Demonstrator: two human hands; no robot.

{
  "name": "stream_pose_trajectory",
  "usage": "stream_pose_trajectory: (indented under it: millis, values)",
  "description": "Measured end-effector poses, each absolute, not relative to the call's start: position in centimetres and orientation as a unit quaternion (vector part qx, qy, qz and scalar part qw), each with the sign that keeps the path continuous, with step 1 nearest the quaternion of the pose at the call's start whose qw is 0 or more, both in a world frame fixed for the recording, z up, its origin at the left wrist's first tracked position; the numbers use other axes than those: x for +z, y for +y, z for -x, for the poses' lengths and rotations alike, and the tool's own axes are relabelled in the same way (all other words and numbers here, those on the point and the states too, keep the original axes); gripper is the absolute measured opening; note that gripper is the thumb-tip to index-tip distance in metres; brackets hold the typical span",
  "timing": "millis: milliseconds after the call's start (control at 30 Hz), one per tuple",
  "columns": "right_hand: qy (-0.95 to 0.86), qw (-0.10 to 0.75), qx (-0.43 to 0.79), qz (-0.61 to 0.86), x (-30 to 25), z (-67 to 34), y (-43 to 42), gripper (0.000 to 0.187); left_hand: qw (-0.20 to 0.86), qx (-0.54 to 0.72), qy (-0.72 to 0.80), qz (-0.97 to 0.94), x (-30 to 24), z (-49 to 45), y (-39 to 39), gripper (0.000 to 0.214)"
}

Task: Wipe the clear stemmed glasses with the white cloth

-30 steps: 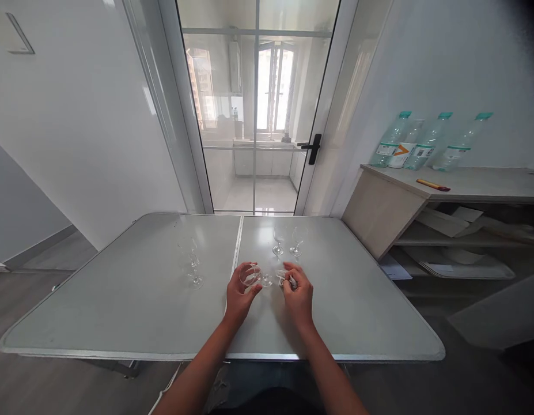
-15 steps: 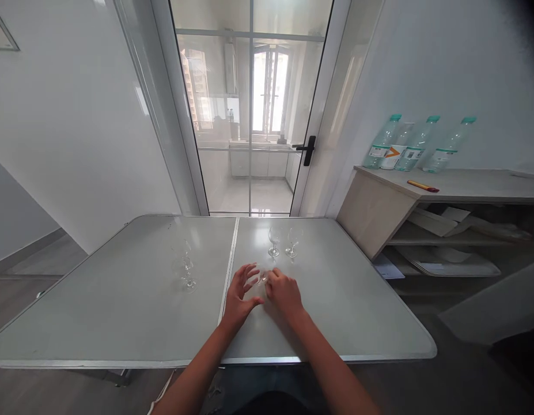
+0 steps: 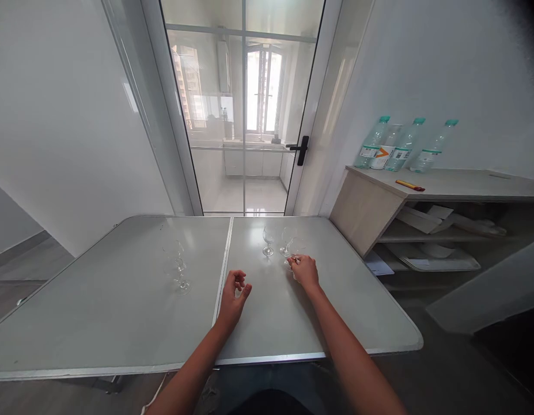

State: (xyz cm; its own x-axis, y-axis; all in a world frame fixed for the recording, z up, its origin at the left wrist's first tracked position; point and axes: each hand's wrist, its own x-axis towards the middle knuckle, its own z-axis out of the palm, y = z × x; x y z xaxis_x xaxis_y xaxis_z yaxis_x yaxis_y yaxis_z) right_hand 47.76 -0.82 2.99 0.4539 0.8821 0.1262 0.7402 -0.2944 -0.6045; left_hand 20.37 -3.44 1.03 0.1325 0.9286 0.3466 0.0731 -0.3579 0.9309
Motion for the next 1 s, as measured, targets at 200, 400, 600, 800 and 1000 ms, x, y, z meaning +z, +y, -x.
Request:
stream_pose_trajectory:
  millis: [200,400,600,800,1000]
  values:
    - [-0.506,0.295,0.133,0.799,2.8,-47.6,-0.3,0.025,0.396,0.516,0.400,-0.646,1.6,-20.4,-3.7,0.032]
    - [-0.504,0.277,0.133,0.807,2.7,-47.4,-0.4,0.024,0.397,0.527,0.376,-0.651,2.5,-20.3,-4.1,0.020]
    - [-0.505,0.265,0.129,0.812,2.8,-47.3,-0.7,0.024,0.339,0.615,0.393,-0.593,3.2,-19.6,-5.0,0.014]
    - [-0.496,0.253,0.119,0.822,2.8,-47.8,-2.6,0.048,0.138,0.716,0.516,-0.451,4.1,-16.6,-5.4,0.022]
    - [-0.509,0.167,0.016,0.845,2.6,-47.0,-7.0,0.043,-0.022,0.644,0.683,-0.344,2.9,-12.0,-3.5,0.048]
